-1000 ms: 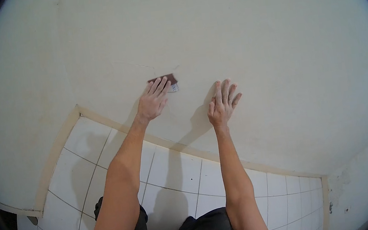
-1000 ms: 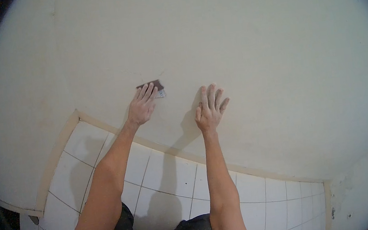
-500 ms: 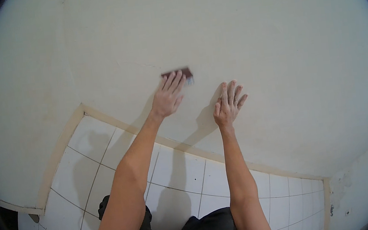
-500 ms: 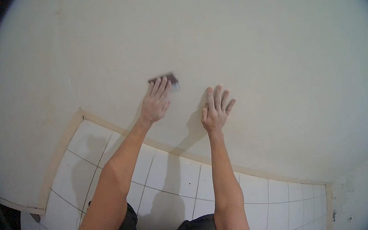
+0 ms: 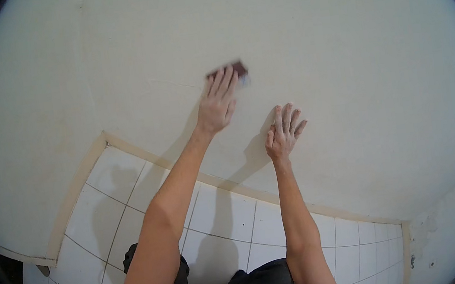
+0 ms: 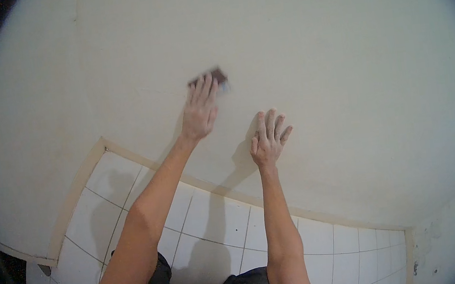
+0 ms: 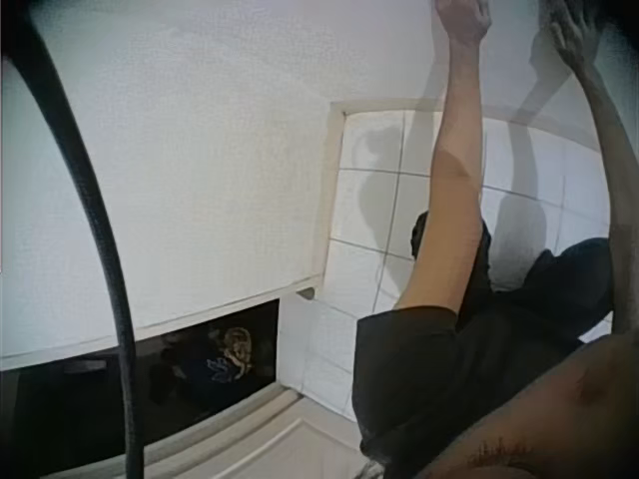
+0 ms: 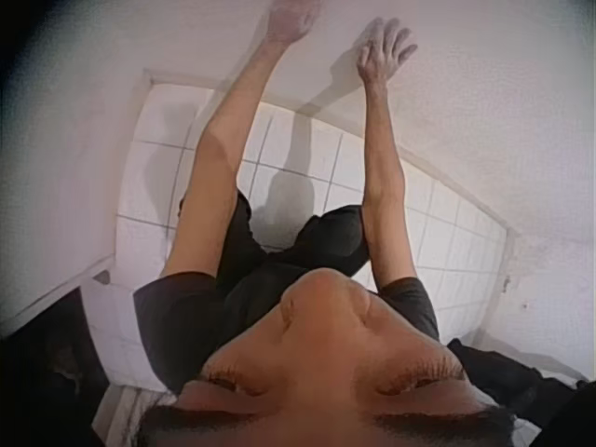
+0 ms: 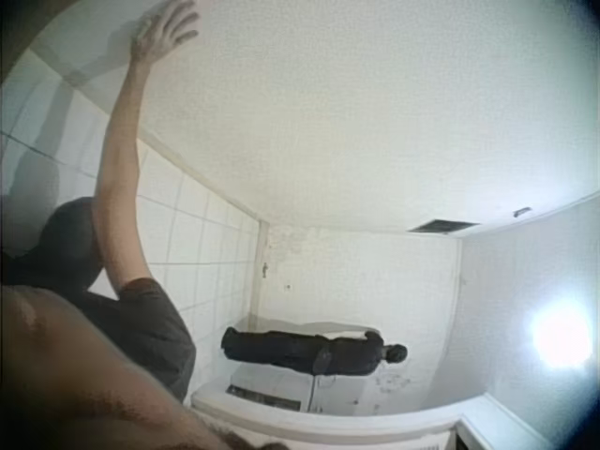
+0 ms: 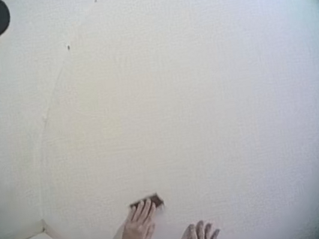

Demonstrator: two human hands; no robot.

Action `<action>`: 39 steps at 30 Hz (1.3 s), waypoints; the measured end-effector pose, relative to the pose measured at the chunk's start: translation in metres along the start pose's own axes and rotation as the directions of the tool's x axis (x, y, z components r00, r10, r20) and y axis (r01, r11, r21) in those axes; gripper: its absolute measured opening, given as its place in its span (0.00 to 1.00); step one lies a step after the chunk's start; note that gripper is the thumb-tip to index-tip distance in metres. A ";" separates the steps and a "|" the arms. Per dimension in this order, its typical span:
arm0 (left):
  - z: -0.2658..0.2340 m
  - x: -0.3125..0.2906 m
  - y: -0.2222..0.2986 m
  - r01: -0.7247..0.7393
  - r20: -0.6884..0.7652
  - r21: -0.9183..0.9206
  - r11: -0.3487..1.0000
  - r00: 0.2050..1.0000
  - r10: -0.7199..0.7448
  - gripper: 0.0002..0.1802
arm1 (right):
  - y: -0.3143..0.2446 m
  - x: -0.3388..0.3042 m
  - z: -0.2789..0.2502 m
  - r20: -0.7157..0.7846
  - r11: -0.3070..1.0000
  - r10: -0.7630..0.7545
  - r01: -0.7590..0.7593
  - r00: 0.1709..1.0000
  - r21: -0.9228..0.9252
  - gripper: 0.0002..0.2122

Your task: The person sands a section of a white wall using sandpaper by hand, moving the paper in circular and linear patterns.

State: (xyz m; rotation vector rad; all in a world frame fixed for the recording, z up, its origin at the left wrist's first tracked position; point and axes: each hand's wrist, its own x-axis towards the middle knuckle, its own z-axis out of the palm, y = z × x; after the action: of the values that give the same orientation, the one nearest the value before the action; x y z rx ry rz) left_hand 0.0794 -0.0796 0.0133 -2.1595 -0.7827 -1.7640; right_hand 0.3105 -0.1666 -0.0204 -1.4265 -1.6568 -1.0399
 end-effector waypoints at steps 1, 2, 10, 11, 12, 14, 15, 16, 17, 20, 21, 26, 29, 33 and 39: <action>0.003 -0.031 -0.006 -0.027 0.096 0.025 0.999 0.995 0.024 0.37 | -0.001 0.001 0.000 -0.003 1.000 -0.009 0.009 1.000 0.004 0.33; 0.000 -0.043 -0.005 -0.057 0.190 0.043 0.997 0.981 0.048 0.37 | -0.001 0.002 -0.001 -0.007 1.000 -0.019 0.019 1.000 0.004 0.33; 0.001 -0.034 -0.012 -0.059 0.202 -0.150 0.987 0.975 0.089 0.35 | -0.067 0.062 -0.012 0.217 0.920 -0.314 0.239 0.924 0.312 0.32; 0.002 -0.034 -0.015 0.000 0.163 -0.280 0.960 0.985 0.048 0.35 | -0.078 0.066 -0.009 0.225 0.937 -0.264 0.194 0.938 0.292 0.32; 0.003 -0.035 -0.017 0.002 0.161 -0.274 0.962 0.986 0.044 0.35 | -0.086 0.070 -0.007 0.232 0.951 -0.214 0.148 0.949 0.271 0.31; 0.005 -0.036 -0.017 0.082 0.152 -0.308 0.948 0.988 -0.036 0.37 | -0.091 0.066 0.003 0.204 0.967 -0.178 0.133 0.963 0.216 0.31; 0.005 -0.037 -0.018 0.080 0.150 -0.310 0.947 0.988 -0.035 0.37 | -0.091 0.064 0.006 0.173 0.980 -0.140 0.113 0.975 0.162 0.30; 0.004 -0.040 -0.020 0.043 0.138 -0.143 0.989 0.990 -0.023 0.40 | -0.093 0.067 0.005 0.173 0.981 -0.138 0.110 0.975 0.161 0.30; 0.004 -0.042 -0.023 0.004 0.127 0.029 1.000 0.992 -0.008 0.43 | -0.093 0.072 0.003 0.245 0.990 -0.131 0.113 0.960 0.089 0.29; 0.004 -0.040 -0.020 0.195 0.047 -0.108 0.975 0.980 -0.191 0.49 | -0.090 0.091 -0.001 0.253 0.997 -0.080 0.082 0.964 0.004 0.28; 0.004 -0.037 -0.019 0.193 0.049 -0.115 0.974 0.981 -0.188 0.49 | -0.089 0.098 -0.002 0.189 0.999 -0.046 0.047 0.981 0.001 0.27; -0.001 -0.032 -0.025 0.308 0.103 -0.107 0.945 0.949 -0.298 0.55 | -0.104 0.111 -0.004 0.013 0.986 0.129 -0.130 0.992 0.108 0.26; 0.003 -0.029 -0.021 0.276 0.079 -0.088 0.957 0.960 -0.269 0.58 | -0.087 0.045 0.023 0.023 0.997 -0.044 0.043 0.999 0.065 0.28; 0.000 -0.027 -0.022 0.241 0.095 -0.103 0.965 0.968 -0.231 0.60 | -0.072 0.001 0.042 0.155 0.996 -0.080 0.071 0.985 0.058 0.28; 0.006 -0.038 -0.029 0.217 0.057 -0.030 0.976 0.975 -0.215 0.60 | -0.108 0.081 0.002 0.101 0.997 0.043 -0.049 0.994 0.054 0.31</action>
State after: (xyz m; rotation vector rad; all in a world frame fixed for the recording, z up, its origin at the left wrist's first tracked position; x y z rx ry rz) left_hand 0.0639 -0.0624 -0.0287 -2.2253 -1.0425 -1.8404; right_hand 0.1921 -0.1380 0.0372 -1.4935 -1.7020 -0.9019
